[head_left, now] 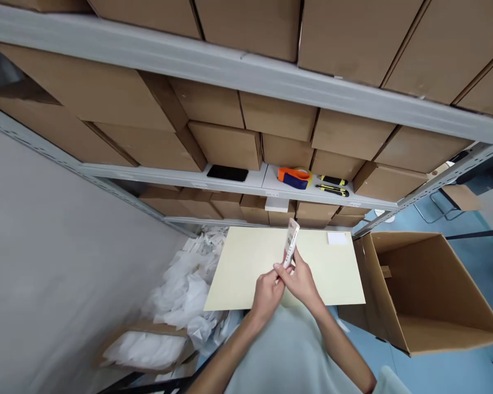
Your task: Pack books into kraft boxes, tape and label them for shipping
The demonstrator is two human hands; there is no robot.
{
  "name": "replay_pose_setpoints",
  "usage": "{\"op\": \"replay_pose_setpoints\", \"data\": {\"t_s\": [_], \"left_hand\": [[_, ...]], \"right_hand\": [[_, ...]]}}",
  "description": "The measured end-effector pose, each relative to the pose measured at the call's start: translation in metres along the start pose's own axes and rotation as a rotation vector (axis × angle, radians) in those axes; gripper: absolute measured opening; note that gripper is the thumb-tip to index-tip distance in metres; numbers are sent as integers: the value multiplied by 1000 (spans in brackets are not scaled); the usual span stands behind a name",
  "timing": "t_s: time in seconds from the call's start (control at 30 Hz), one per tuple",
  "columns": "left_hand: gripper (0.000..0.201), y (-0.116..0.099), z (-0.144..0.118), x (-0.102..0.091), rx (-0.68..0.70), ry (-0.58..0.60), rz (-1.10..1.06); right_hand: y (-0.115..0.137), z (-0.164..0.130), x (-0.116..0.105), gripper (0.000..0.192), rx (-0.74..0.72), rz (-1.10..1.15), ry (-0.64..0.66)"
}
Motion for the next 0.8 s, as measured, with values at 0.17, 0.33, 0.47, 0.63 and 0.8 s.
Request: {"op": "replay_pose_setpoints", "data": {"t_s": [0.17,0.33,0.47,0.63,0.8], "left_hand": [[62,-13,8,-42,57,-26,26],[73,-15,23,-91,-240,-46,-302],[72,-24,22,-91,-327,70,-456],[77,-31,29,-103,-191,-93,-336],[70,-42,35,-118,-27,-276,-122]], "right_hand": [[6,17,-4,67,139,239,-32],[28,15,0,66,206,518,87],[39,19,5,68,215,550,120],[33,39,-3,84,182,426,-58],[31,38,19,102,136,310,-121]]}}
Point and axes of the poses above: each hand's wrist, its own z-axis towards the middle knuckle, its own x-axis out of the palm, y = z × x, the point moved 7 cm from there along z, towards the middle knuckle, and after that the axes turned 13 degrees about -z, right-handed, at the moved point
